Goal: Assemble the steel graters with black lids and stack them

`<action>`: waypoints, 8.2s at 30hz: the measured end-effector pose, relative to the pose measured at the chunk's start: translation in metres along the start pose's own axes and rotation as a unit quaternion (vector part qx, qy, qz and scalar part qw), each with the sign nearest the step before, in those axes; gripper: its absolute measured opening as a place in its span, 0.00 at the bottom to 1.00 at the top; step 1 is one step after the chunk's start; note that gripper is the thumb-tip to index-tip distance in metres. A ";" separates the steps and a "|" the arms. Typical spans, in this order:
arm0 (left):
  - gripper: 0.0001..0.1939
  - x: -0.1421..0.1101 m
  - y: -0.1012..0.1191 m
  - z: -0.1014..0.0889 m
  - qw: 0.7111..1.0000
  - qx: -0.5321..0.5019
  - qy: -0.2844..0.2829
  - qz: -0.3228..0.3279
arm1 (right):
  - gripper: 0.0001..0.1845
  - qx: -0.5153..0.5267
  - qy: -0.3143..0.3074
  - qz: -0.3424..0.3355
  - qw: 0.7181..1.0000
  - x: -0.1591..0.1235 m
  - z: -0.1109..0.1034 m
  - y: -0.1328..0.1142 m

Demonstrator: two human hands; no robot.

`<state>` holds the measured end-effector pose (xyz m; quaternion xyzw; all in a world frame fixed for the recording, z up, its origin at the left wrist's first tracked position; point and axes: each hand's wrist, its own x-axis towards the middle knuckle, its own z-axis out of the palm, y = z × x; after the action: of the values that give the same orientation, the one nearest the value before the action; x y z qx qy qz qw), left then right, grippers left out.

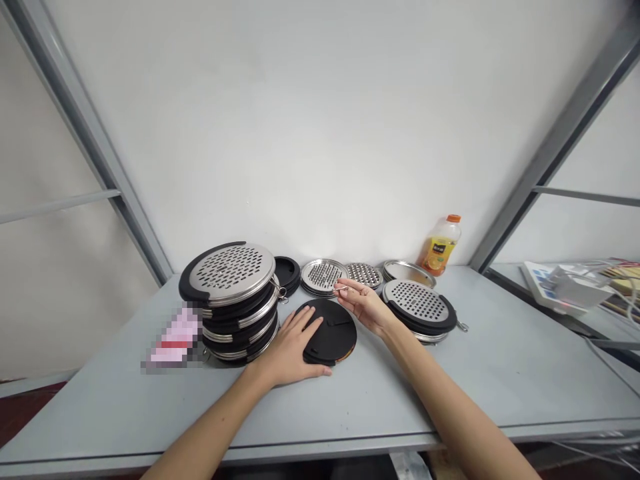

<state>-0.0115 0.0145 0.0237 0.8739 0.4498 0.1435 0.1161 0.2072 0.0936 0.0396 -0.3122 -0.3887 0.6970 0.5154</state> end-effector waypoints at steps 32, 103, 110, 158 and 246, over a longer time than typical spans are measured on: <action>0.49 -0.001 -0.003 0.001 1.000 -0.015 0.009 0.010 | 0.11 0.003 0.069 0.031 0.997 0.002 -0.003 -0.001; 0.33 -0.013 0.019 -0.017 0.990 -0.115 0.051 0.067 | 0.13 -0.100 0.013 -0.007 0.995 0.000 -0.005 0.003; 0.48 -0.013 0.008 -0.019 0.997 -0.049 0.005 0.055 | 0.12 -0.084 0.014 0.022 0.996 -0.002 0.000 0.004; 0.22 0.026 0.024 0.009 0.976 0.011 0.189 -0.106 | 0.13 -0.407 0.000 -0.167 0.898 0.010 -0.011 0.030; 0.35 0.004 0.033 0.028 0.991 -0.002 0.092 -0.101 | 0.17 -0.595 -0.117 -0.272 0.748 -0.013 0.010 0.033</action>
<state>0.0252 -0.0030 0.0087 0.8069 0.5439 0.2120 0.0898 0.1868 0.0733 0.0163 -0.3530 -0.8500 0.1862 0.3439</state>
